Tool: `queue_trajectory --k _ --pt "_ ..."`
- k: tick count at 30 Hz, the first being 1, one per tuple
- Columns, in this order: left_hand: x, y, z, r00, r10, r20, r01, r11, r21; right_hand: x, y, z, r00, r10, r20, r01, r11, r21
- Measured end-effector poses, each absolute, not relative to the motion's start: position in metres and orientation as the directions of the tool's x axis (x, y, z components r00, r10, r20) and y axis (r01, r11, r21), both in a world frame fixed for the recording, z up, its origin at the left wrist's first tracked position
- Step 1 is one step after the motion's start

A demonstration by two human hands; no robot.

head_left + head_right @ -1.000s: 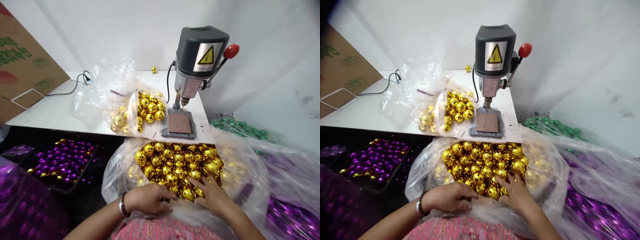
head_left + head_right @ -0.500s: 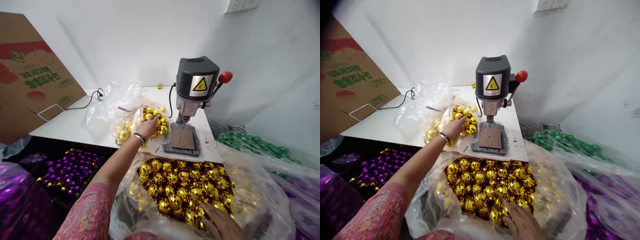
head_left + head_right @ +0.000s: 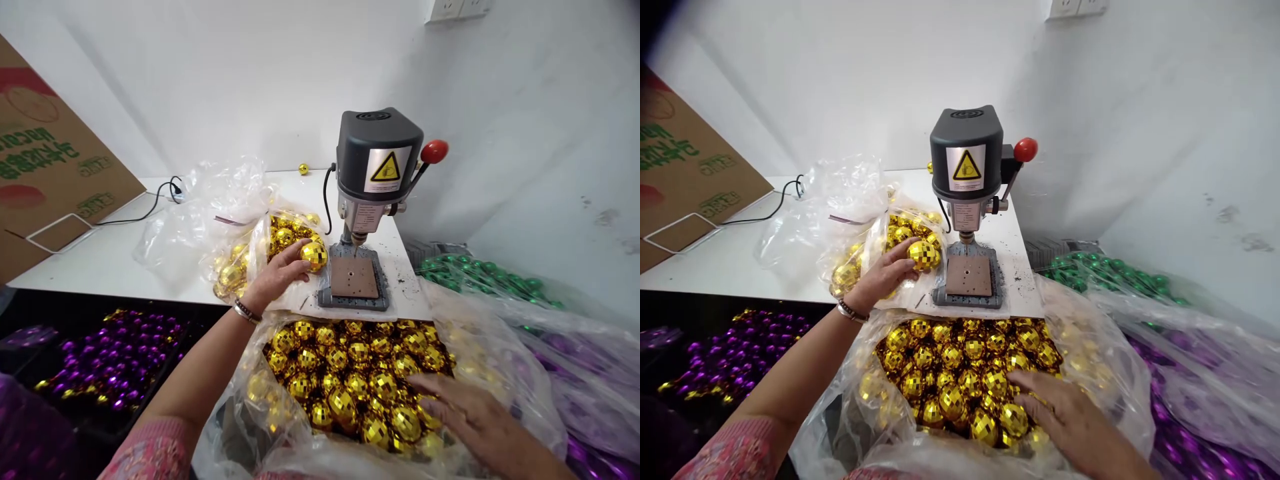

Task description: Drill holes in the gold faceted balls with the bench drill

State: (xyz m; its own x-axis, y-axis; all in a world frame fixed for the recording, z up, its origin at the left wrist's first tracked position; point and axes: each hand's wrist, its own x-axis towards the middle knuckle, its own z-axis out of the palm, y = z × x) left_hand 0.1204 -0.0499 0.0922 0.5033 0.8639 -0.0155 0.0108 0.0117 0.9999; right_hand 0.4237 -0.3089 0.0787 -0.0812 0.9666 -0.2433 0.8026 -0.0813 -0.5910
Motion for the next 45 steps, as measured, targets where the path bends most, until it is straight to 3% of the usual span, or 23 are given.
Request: queue_trajectory --k 2,4,6,10,17,21,26,35,41,45 --pt "0.129 -0.066 0.083 0.632 0.767 -0.106 -0.216 0.306 0.927 0.420 -0.279 0.106 -0.069 0.988 -0.139 0.774 -0.035 -0.632" --pt "0.141 -0.078 0.073 0.712 0.684 -0.159 -0.289 0.491 0.822 0.404 -0.248 0.125 -0.036 0.999 -0.006 0.735 0.022 -0.678" --pt "0.152 -0.086 0.065 0.742 0.639 -0.201 -0.297 0.583 0.756 0.383 -0.220 0.130 0.049 0.994 0.100 0.712 0.035 -0.702" --pt "0.167 -0.096 0.057 0.766 0.585 -0.268 -0.236 0.643 0.729 0.351 -0.187 0.106 0.121 0.992 0.037 0.577 -0.040 -0.816" --pt "0.173 -0.107 0.052 0.727 0.663 -0.179 -0.094 0.355 0.930 0.350 -0.186 0.057 0.212 0.975 -0.065 0.434 -0.153 -0.888" --pt "0.188 -0.092 0.052 0.579 0.799 -0.162 -0.034 0.223 0.974 0.357 -0.182 0.052 0.269 0.958 -0.095 0.354 -0.190 -0.916" --pt "0.205 -0.061 0.056 0.397 0.895 -0.205 0.061 0.197 0.978 0.371 -0.191 0.052 0.333 0.935 -0.119 0.318 -0.231 -0.920" --pt "0.209 -0.050 0.065 0.406 0.902 -0.147 0.355 -0.008 0.935 0.389 -0.219 0.037 0.367 0.908 -0.202 0.214 -0.294 -0.932" --pt "0.215 -0.048 0.063 0.399 0.905 -0.145 0.415 -0.036 0.909 0.396 -0.228 0.031 0.394 0.894 -0.212 0.162 -0.294 -0.942" --pt "0.220 -0.048 0.061 0.410 0.910 -0.060 0.499 -0.169 0.850 0.399 -0.231 0.030 0.401 0.892 -0.210 0.149 -0.290 -0.945"
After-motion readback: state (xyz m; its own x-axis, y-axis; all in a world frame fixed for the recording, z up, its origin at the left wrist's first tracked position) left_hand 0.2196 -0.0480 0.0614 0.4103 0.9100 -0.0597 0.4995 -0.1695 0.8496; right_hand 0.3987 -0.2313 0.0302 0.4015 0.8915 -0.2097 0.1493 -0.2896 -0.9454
